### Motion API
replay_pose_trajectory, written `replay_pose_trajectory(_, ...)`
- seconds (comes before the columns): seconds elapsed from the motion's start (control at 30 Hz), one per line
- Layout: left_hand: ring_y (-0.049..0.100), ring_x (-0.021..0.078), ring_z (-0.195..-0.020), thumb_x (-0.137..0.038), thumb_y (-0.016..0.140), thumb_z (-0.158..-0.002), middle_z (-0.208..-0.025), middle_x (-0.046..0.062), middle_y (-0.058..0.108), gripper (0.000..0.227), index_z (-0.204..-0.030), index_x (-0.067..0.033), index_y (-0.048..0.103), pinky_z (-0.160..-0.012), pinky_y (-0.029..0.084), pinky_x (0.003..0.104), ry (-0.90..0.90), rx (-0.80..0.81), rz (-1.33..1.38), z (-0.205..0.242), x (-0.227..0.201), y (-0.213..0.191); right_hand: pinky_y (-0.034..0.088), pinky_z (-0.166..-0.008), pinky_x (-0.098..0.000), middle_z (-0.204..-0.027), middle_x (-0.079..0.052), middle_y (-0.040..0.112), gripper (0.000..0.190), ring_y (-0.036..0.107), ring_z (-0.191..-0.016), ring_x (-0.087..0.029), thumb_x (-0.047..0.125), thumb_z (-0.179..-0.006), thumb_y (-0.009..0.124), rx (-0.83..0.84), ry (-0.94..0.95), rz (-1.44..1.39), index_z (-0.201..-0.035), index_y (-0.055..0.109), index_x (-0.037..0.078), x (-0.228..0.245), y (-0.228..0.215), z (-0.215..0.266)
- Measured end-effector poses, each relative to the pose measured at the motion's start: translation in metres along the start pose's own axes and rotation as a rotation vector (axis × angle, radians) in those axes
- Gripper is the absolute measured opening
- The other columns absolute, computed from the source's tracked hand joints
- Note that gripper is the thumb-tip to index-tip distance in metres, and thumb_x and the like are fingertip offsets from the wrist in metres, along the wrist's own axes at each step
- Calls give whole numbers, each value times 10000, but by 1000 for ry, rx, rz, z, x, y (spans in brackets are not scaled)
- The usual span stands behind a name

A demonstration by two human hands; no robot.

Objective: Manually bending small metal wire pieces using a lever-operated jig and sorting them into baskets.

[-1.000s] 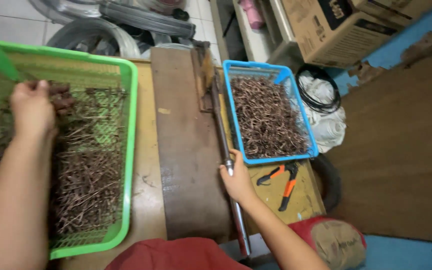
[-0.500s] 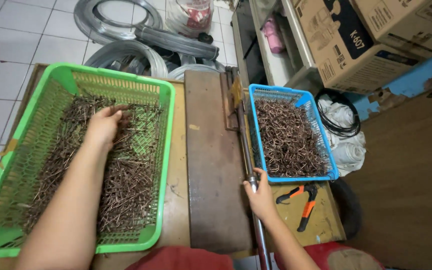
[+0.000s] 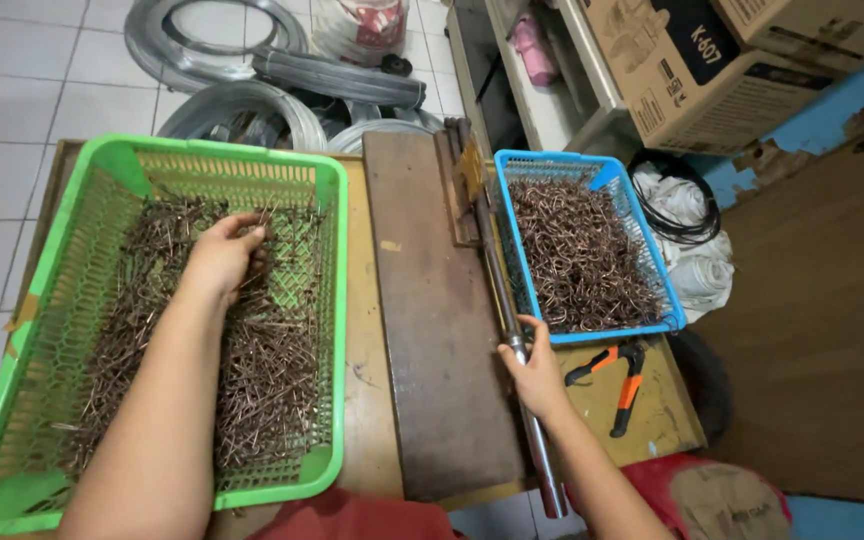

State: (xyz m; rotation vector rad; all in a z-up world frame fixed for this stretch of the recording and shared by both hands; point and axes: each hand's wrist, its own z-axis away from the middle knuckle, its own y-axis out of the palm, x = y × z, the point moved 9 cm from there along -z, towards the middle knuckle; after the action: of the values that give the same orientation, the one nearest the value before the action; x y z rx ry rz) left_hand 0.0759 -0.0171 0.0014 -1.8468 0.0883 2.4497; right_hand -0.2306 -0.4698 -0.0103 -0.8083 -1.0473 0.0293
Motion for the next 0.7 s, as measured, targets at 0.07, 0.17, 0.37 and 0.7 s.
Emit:
replay_pose_trajectory(0.07, 688, 190, -889, -197, 682, -1092, -1141, 151, 731, 374, -1440, -61, 670, -721, 621, 330, 2, -25, -25, -15, 17, -7, 608, -698, -412, -1045, -209, 791, 621, 729, -735, -317, 232, -953, 797, 4, 0, 7, -1504, 517, 290, 1, -1, 0)
replay_pose_trajectory(0.17, 708, 204, -961, -238, 647, -1116, -1210, 155, 746, 385, -1448, -44, 663, -768, 633, 366, -21, -25, 7, -6, 13, 0, 613, -640, -410, -1012, -202, 788, 618, 730, -623, -308, 224, -955, 792, -4, 2, 12, -1503, 515, 293, -1, -2, -3)
replay_pose_trajectory(0.37, 722, 330, -1137, 0, 650, -1057, -1340, 253, 688, 386, -1443, 27, 641, -901, 610, 430, 51, 27, 16, 11, -18, 15, 621, -676, -429, -1065, -220, 788, 586, 766, -690, -344, 270, -968, 787, 3, 7, 67, -1499, 538, 281, -9, 2, -10)
replay_pose_trajectory(0.7, 798, 261, -821, 27, 790, -962, -1055, 246, 778, 251, -1213, 27, 775, -677, 690, 341, 233, 227, -75, -38, -29, 155, 442, -1223, -613, -1593, -359, 502, 872, 504, -1455, -550, 216, -943, 821, 115, -42, 143, -1686, 368, 269, 80, -7, 31)
